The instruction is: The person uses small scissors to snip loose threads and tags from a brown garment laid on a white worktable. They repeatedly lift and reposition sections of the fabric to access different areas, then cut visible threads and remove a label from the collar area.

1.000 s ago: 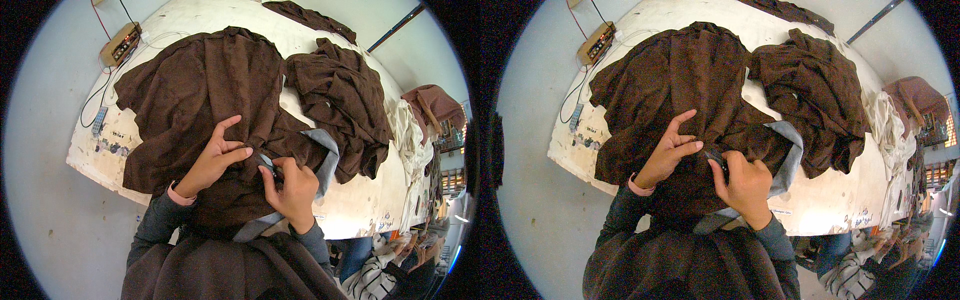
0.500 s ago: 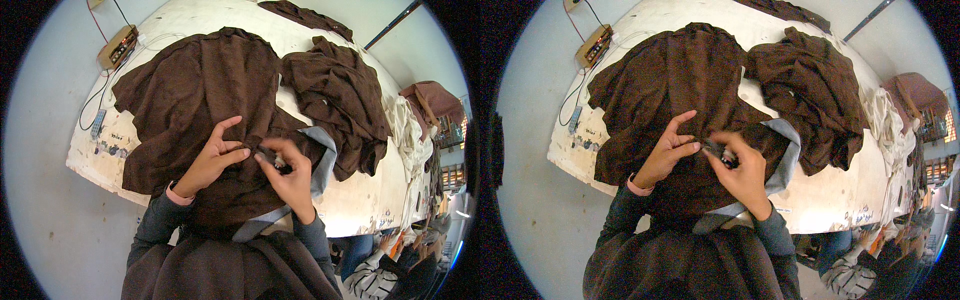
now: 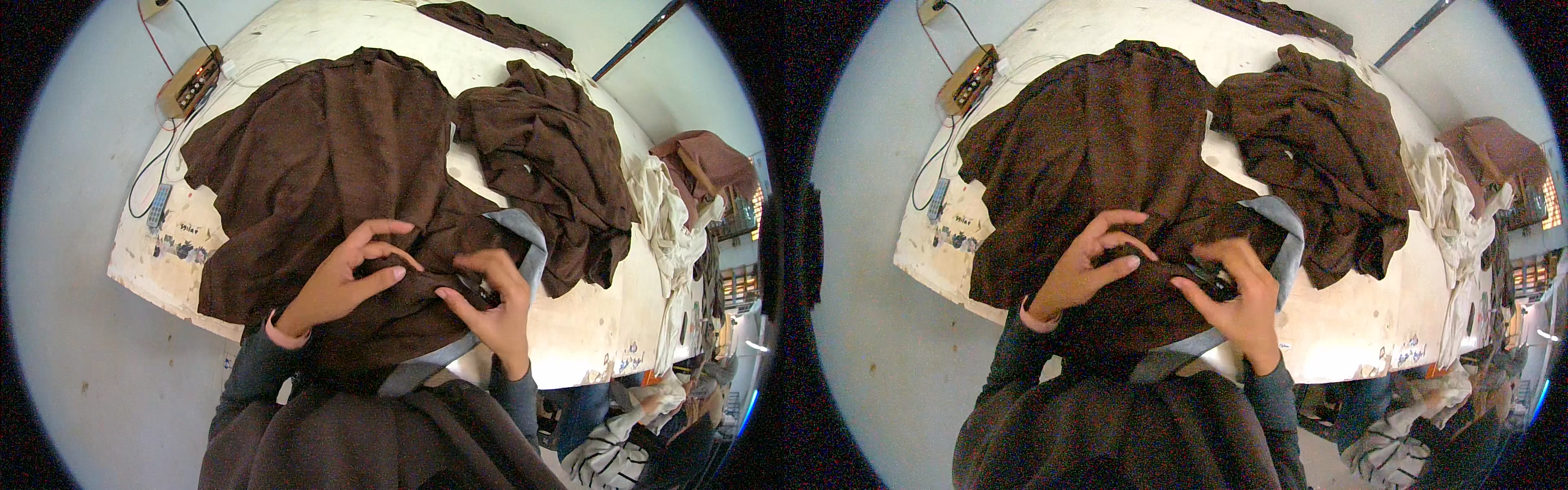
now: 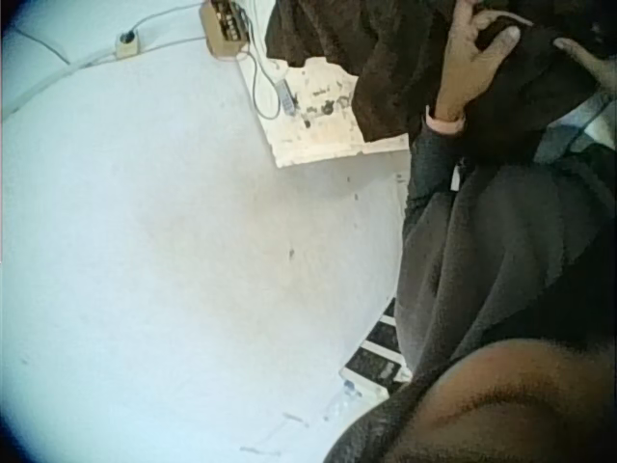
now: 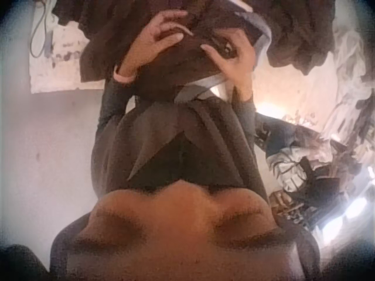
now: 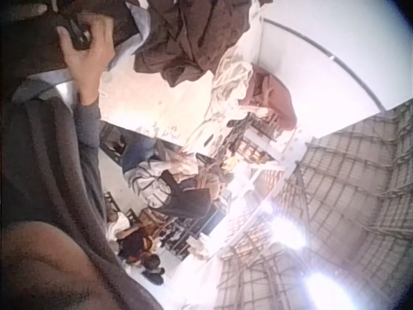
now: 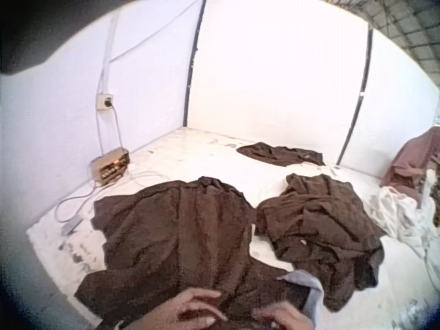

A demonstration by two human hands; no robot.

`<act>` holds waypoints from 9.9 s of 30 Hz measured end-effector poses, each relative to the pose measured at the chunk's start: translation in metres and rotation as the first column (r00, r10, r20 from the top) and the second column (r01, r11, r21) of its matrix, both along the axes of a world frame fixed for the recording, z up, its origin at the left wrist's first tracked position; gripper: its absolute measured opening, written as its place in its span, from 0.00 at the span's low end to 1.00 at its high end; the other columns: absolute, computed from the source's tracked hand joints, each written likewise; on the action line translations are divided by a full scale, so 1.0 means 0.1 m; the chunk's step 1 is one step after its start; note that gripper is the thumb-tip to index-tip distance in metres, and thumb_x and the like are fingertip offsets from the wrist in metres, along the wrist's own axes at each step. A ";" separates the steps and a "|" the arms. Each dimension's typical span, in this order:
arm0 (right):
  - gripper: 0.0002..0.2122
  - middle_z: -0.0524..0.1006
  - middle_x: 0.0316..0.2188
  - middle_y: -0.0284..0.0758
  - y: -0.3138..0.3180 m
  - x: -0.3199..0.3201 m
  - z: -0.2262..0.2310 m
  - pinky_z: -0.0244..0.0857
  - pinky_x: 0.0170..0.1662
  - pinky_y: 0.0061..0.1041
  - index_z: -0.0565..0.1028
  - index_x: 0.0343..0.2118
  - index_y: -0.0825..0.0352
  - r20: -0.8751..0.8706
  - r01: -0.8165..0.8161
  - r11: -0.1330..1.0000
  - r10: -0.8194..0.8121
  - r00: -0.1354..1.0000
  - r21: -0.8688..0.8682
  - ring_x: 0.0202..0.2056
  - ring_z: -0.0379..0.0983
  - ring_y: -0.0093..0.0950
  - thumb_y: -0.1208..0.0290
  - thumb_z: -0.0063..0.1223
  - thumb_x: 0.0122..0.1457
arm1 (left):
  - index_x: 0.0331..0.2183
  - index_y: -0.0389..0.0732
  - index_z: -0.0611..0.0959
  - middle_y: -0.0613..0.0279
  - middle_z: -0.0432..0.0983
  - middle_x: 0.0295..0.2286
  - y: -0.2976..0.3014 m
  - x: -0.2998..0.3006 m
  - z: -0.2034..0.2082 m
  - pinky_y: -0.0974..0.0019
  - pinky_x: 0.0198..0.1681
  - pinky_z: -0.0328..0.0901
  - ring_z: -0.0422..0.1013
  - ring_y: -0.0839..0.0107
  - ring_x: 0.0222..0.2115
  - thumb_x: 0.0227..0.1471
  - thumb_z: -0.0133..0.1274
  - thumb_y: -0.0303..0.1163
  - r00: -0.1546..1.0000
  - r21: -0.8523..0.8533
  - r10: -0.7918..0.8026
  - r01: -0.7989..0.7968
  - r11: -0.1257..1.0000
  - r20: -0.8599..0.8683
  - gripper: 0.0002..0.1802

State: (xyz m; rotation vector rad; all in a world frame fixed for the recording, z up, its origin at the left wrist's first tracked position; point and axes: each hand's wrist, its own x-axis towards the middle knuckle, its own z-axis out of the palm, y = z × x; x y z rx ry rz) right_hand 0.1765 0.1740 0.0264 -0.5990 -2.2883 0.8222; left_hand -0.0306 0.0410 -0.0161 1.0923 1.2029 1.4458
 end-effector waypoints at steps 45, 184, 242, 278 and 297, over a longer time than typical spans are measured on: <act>0.12 0.83 0.41 0.41 2.02 -0.29 0.72 0.70 0.49 0.29 0.79 0.45 0.67 -0.233 0.282 0.833 -0.190 0.954 0.476 0.45 0.80 0.33 0.78 0.58 0.58 | 0.59 0.38 0.71 0.44 0.68 0.58 -0.07 -1.58 0.34 0.55 0.63 0.61 0.64 0.47 0.61 0.59 0.56 0.29 0.104 0.399 0.539 -0.559 0.727 -0.836 0.27; 0.16 0.76 0.20 0.33 -0.58 -0.41 -0.03 0.63 0.27 0.25 0.75 0.29 0.63 -0.003 -0.028 0.982 0.029 1.000 0.186 0.19 0.71 0.27 0.62 0.74 0.50 | 0.67 0.41 0.51 0.46 0.66 0.61 -1.07 0.21 -0.18 0.69 0.39 0.74 0.75 0.62 0.48 0.51 0.63 0.20 0.238 0.420 0.678 -0.631 0.652 -0.695 0.50; 0.05 0.80 0.30 0.29 -0.47 -0.47 -0.05 0.60 0.30 0.17 0.82 0.35 0.67 -0.248 -0.290 0.883 0.207 0.946 -0.370 0.28 0.71 0.15 0.79 0.64 0.56 | 0.45 0.43 0.79 0.67 0.80 0.39 -0.89 0.14 -0.25 0.62 0.44 0.76 0.78 0.74 0.36 0.69 0.49 0.33 0.589 0.023 0.147 -0.271 0.962 0.795 0.08; 0.09 0.75 0.25 0.27 0.06 -0.19 -0.15 0.61 0.34 0.19 0.78 0.33 0.69 -0.185 -0.158 0.855 0.074 0.980 -0.494 0.30 0.68 0.15 0.68 0.57 0.67 | 0.36 0.44 0.81 0.73 0.76 0.28 -1.85 -0.19 -0.17 0.73 0.30 0.61 0.67 0.83 0.27 0.62 0.58 0.34 0.733 -0.327 0.680 -0.638 0.697 0.017 0.06; 0.31 0.68 0.66 0.29 0.50 0.20 -0.62 0.78 0.44 0.38 0.71 0.62 0.50 0.443 -0.115 0.958 -0.013 0.896 0.263 0.41 0.82 0.39 0.67 0.64 0.52 | 0.57 0.42 0.78 0.49 0.72 0.56 -1.07 -0.67 -0.29 0.50 0.61 0.62 0.68 0.46 0.58 0.58 0.58 0.30 0.186 0.092 0.212 -0.504 0.859 -0.959 0.24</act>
